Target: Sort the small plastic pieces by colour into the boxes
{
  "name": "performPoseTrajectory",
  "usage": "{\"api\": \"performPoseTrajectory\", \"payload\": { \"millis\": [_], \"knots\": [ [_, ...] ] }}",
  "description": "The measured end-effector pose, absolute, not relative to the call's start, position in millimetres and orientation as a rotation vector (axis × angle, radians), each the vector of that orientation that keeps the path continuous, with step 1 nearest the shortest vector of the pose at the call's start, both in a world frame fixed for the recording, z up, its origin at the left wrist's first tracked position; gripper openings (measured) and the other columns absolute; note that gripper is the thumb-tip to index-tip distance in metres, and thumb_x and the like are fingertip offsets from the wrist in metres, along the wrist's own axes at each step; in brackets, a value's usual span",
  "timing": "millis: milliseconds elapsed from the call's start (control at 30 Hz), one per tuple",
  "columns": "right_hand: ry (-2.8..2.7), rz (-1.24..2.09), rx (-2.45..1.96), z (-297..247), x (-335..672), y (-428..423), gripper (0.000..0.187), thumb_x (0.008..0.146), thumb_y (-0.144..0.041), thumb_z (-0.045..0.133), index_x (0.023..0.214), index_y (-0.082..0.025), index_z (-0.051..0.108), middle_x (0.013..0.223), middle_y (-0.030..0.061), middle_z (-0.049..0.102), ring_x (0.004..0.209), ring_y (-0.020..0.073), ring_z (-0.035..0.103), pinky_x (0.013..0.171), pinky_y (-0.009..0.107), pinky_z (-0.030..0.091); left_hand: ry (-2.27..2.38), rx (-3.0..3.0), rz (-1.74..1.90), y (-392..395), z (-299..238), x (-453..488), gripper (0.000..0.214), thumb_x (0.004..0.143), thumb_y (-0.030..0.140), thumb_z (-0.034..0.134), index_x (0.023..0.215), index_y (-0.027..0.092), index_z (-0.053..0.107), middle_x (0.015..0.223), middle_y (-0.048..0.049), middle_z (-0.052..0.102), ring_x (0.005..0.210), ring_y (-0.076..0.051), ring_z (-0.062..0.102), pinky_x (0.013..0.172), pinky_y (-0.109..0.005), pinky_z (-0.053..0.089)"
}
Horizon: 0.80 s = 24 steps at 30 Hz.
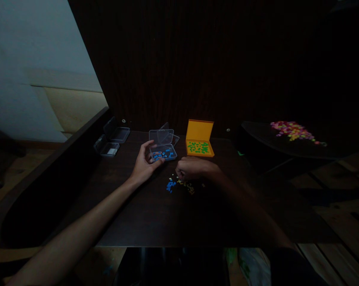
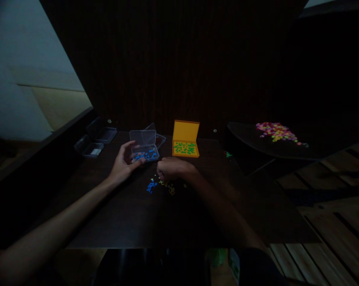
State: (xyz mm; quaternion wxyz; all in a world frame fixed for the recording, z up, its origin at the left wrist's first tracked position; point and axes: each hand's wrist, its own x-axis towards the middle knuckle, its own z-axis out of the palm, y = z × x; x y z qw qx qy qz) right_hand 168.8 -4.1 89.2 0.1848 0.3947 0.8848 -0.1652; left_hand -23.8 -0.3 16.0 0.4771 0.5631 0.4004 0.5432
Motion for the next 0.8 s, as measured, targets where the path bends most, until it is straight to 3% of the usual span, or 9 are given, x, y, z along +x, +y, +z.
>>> {"api": "performPoseTrajectory", "payload": {
  "millis": [233,800],
  "knots": [
    [2.506,-0.411,1.149,84.0,170.7,-2.3,0.013,0.075,-0.019,0.061,0.082,-0.019,0.071,0.083,0.0046,0.070,0.069,0.0143,0.058,0.054,0.023,0.033,0.978,1.396,1.333,2.1,14.1,-25.6,0.074,0.062,0.025,0.078,0.126,0.024,0.041,0.129,-0.0104,0.050,0.104,-0.024,0.062,0.094,-0.048,0.051],
    [2.499,-0.433,1.150,86.1,172.3,-1.9,0.015,0.075,-0.016,0.056,0.080,-0.017,0.070,0.080,0.0046,0.069,0.065,0.0138,0.057,0.053,0.023,0.032,0.985,1.403,1.327,2.5,15.1,-25.6,0.073,0.062,0.026,0.079,0.125,0.023,0.042,0.128,-0.0109,0.051,0.105,-0.024,0.062,0.094,-0.047,0.051]
  ]
}}
